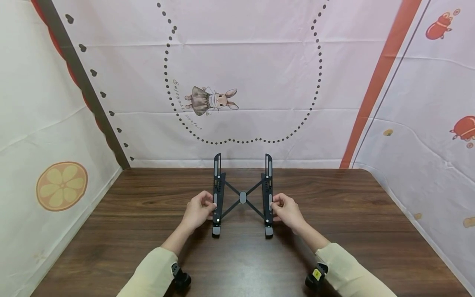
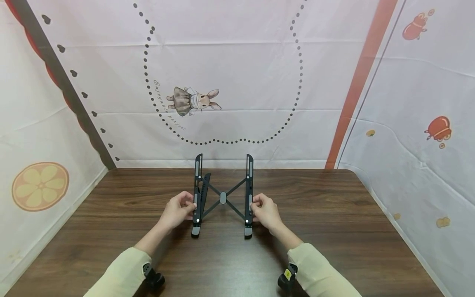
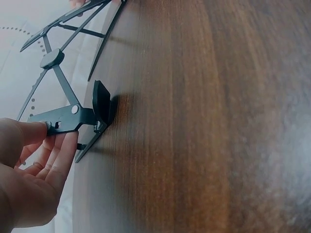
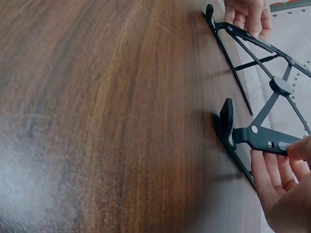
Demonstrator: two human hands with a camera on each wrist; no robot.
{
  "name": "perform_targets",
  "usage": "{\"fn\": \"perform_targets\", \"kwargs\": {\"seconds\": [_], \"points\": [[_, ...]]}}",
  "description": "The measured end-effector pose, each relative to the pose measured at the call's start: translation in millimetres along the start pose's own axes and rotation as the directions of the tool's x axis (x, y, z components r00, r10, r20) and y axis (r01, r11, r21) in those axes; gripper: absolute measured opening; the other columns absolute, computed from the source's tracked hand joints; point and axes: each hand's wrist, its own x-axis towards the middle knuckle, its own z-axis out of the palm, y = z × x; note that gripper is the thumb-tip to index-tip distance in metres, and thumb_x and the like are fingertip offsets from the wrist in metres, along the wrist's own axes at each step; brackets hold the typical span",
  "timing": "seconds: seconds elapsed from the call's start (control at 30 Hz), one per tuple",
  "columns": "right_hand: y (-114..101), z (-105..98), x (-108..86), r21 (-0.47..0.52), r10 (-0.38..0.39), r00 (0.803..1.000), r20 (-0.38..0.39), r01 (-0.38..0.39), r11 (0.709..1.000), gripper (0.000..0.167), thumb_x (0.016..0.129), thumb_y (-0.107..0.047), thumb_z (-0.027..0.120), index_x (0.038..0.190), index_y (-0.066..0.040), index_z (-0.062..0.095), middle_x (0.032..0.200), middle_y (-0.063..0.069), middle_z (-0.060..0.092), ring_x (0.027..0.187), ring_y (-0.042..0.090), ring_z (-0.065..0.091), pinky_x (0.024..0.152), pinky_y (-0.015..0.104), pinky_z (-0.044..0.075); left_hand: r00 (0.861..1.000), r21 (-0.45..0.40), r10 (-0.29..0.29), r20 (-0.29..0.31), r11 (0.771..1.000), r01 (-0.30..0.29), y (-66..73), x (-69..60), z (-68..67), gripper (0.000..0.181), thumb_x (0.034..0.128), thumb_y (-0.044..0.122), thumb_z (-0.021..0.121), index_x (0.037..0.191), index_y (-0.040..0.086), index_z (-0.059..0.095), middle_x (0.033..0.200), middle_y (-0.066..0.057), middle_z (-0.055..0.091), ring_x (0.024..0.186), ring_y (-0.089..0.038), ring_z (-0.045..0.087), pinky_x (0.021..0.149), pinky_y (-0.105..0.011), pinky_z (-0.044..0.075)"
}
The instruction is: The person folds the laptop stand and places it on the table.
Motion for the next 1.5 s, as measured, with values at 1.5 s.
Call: {"fn": "perform_targets", "kwargs": {"seconds": [1.5], "points": [[-4,10,1.5,0.054,0.01,1.0,0.027,-0.011,0.998,0.012,0.09,-0.006,0.053,0.101,-0.002,0.058,0.087,0.009,0.055,0.075,0.018,0.063,0.065,0.037,0.056,1.0,-0.026,0.007,0.02,1.0,-0.006,8.3,-2.9,13.2,0.016,0.0855,0.002,0.061,0.1,0.007,0.057,0.079,-0.008,0.066,0.063,-0.016,0.062,0.056,-0.03,0.055]]}}
